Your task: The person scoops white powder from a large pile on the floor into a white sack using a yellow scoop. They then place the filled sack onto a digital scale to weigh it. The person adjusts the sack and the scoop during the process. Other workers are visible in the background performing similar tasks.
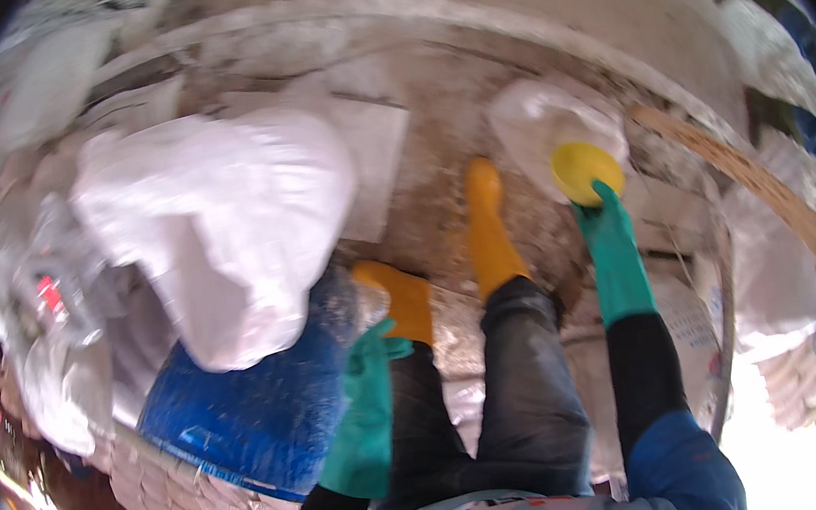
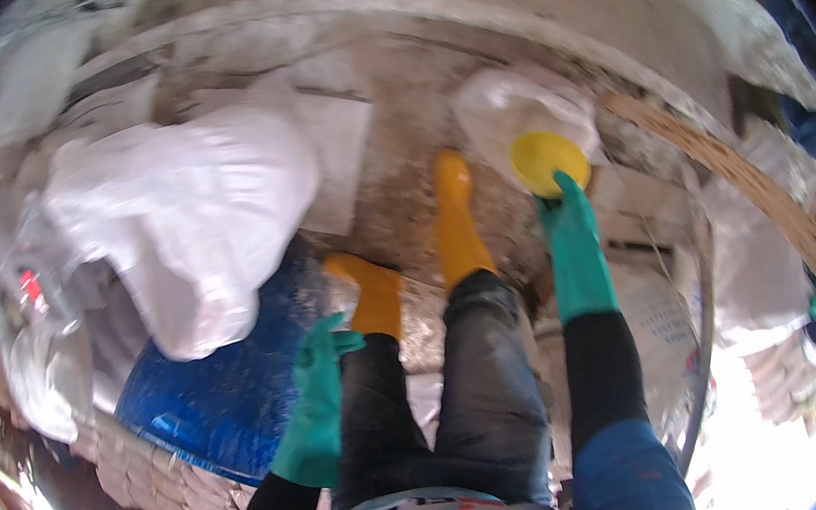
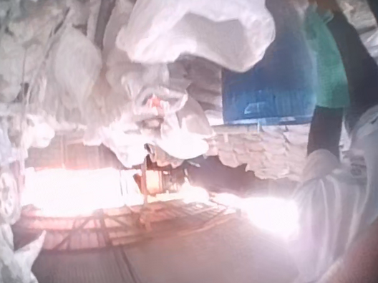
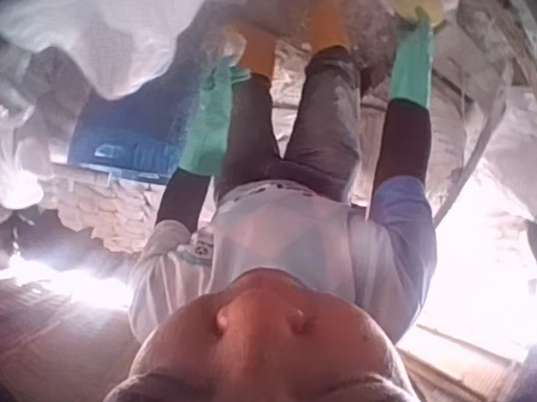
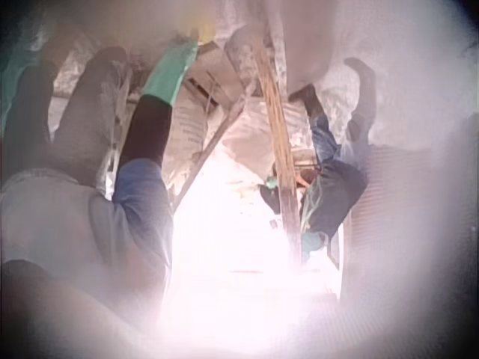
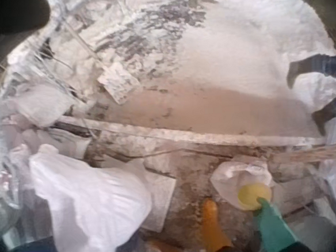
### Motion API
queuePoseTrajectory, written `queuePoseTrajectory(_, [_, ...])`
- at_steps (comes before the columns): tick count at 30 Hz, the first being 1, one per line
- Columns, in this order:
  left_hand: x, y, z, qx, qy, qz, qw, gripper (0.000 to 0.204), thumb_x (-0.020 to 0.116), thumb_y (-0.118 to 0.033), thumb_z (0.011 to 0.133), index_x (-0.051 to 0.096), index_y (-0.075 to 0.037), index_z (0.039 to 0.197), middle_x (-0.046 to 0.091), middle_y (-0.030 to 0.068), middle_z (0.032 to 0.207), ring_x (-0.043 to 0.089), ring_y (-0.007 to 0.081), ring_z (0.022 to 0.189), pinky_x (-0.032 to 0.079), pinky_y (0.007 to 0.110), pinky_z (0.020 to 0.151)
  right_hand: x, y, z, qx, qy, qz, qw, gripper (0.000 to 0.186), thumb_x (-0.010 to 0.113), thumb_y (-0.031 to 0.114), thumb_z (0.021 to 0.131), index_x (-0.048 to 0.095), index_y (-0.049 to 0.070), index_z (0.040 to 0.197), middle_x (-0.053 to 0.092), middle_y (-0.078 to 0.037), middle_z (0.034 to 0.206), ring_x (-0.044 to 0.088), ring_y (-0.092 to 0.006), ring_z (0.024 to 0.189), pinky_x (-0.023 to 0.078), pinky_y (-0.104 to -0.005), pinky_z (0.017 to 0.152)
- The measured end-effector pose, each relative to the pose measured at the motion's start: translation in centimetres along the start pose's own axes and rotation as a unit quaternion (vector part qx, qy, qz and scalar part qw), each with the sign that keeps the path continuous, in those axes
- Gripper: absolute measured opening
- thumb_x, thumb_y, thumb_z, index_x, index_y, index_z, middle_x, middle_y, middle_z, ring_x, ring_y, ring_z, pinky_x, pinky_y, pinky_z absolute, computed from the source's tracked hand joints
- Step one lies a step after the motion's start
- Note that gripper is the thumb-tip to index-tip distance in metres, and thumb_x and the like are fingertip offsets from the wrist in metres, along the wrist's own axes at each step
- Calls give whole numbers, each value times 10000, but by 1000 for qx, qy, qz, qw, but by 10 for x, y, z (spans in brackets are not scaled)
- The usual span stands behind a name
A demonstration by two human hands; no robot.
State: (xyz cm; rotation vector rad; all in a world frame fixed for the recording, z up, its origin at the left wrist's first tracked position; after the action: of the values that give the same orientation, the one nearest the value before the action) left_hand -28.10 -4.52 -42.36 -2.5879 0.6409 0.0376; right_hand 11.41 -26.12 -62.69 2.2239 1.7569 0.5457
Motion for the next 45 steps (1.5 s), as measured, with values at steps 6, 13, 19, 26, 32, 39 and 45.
queuePoseTrajectory(6, [-11,-50,-57,215,-93,20,972,277,644,-43,1037,689,-20,1310,724,152,1251,707,220,1112,531,338,1037,141,-14,-138,-104,204,-168,959,566,769,102,959,560,72,1484,643,-63,1420,631,-224,1289,538,-393,1075])
queuePoseTrajectory(13, [-80,-108,-85,417,-304,-46,855,679,737,54,920,429,-8,1523,541,176,1494,581,283,1315,487,409,1101,355,-69,-334,-409,486,-367,679,711,823,88,907,491,26,1532,645,-119,1388,612,-205,1281,513,-359,1091])
queuePoseTrajectory(19, [-125,-121,-26,199,-398,-253,859,1038,819,-60,909,116,-55,1673,338,226,1618,358,361,1502,419,472,1188,385,-181,-360,-484,559,-621,260,949,839,95,733,452,196,1594,666,-160,1176,650,-404,1078,565,-510,884])
queuePoseTrajectory(26, [-136,-95,19,170,-262,-436,844,928,814,-62,912,225,-42,1629,497,199,1517,555,296,1353,462,386,1137,361,-228,-385,-454,456,-733,221,864,837,108,779,476,166,1562,654,-207,1216,649,-442,1109,568,-529,931])
queuePoseTrajectory(32, [-126,-80,44,50,-165,-498,850,785,824,-131,914,368,-78,1550,574,147,1439,662,274,1211,582,423,967,446,-273,-350,-513,391,-760,73,806,800,76,796,508,154,1543,642,-214,1220,637,-426,1100,551,-527,916])
queuePoseTrajectory(39, [-132,-87,33,-33,-31,-493,869,748,728,-313,991,384,87,1521,597,235,1420,686,324,1181,573,402,1011,480,-292,-263,-593,420,-686,44,651,720,-16,836,572,103,1458,610,-228,1416,592,-446,1290,522,-492,1050])
queuePoseTrajectory(45, [-126,-57,61,-110,-41,-289,950,818,671,-573,961,578,111,1400,698,239,1292,712,314,1146,564,425,970,471,-292,-279,-482,359,-795,79,686,644,-78,860,534,108,1510,603,-232,1436,568,-419,1348,480,-470,1131])
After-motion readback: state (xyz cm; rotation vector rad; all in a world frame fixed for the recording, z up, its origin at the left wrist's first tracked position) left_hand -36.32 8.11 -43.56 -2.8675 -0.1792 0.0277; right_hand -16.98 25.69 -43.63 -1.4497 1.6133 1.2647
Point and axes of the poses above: each hand's wrist, its own z-axis towards the middle knuckle, its own x-axis out of the palm, y = z × x, the point moved 2 cm from there along z, towards the middle knuckle
